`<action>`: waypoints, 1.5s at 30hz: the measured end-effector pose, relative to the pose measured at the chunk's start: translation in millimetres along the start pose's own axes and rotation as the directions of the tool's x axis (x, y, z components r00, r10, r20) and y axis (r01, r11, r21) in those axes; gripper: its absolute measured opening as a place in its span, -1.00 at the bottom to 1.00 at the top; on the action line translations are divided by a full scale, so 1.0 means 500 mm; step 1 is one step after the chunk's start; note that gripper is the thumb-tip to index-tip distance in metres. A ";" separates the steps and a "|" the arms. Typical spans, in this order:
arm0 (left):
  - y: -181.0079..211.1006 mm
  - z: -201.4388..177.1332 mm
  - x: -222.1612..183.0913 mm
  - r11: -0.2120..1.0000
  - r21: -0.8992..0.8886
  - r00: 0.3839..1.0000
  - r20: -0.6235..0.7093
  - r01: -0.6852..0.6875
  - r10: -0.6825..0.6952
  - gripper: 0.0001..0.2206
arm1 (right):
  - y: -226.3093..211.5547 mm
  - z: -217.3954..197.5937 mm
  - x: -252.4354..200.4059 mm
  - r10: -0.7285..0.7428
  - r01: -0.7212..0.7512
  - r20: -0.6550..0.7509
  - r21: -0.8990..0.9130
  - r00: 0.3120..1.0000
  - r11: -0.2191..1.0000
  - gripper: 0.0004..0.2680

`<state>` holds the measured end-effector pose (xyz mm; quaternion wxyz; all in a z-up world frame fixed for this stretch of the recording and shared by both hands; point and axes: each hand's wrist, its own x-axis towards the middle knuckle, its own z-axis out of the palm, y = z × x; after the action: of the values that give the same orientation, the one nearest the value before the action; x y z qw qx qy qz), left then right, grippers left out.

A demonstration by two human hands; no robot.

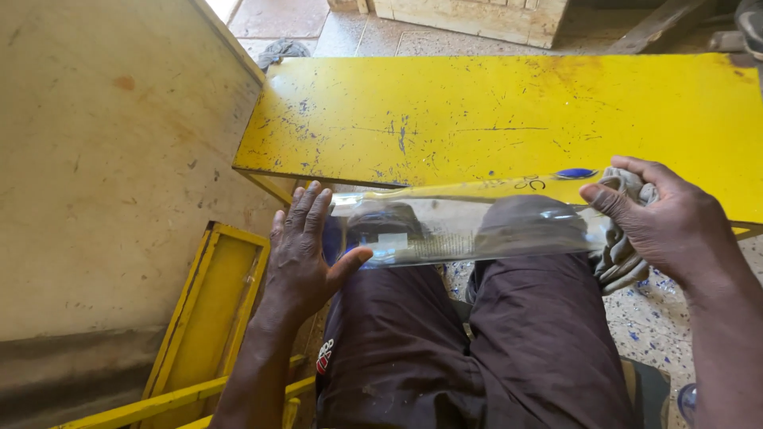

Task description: Polishing a large glass bottle with a cloth on a yellow table.

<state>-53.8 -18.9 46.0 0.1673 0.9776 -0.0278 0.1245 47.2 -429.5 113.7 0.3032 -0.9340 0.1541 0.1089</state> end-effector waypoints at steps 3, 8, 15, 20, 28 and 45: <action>0.026 0.015 -0.010 0.987 0.149 0.992 -0.108 -0.055 0.071 -0.15 | 0.002 0.000 -0.001 -0.007 0.007 -0.004 0.011 1.000 1.000 -0.47; 0.142 0.051 -0.008 0.967 0.246 0.992 -0.095 -0.062 0.088 -0.23 | 0.018 0.003 0.015 -0.075 0.075 -0.006 -0.028 0.997 0.997 -0.45; 0.377 0.150 0.051 0.939 0.096 0.934 0.176 -0.331 0.311 -0.25 | 0.042 0.011 0.022 -0.148 0.148 -0.035 -0.016 0.988 0.989 -0.47; 0.450 0.207 0.097 0.906 0.109 0.913 0.065 -0.408 0.403 -0.39 | 0.045 0.008 0.019 -0.141 0.142 -0.038 0.037 0.989 0.989 -0.50; 0.451 0.230 0.140 0.896 0.023 0.892 0.108 -0.443 0.439 -0.38 | 0.032 -0.009 0.006 -0.102 0.100 0.009 0.104 0.995 0.989 -0.53; 0.373 0.155 0.109 0.820 -0.031 0.820 -0.004 -0.572 0.572 -0.57 | 0.077 0.012 -0.008 -0.219 0.229 -0.079 0.147 0.972 0.962 -0.51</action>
<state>-0.8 -221.4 48.8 0.1375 0.9220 -0.3218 0.1658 29.3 -454.6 89.7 0.3806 -0.9219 0.0648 0.0323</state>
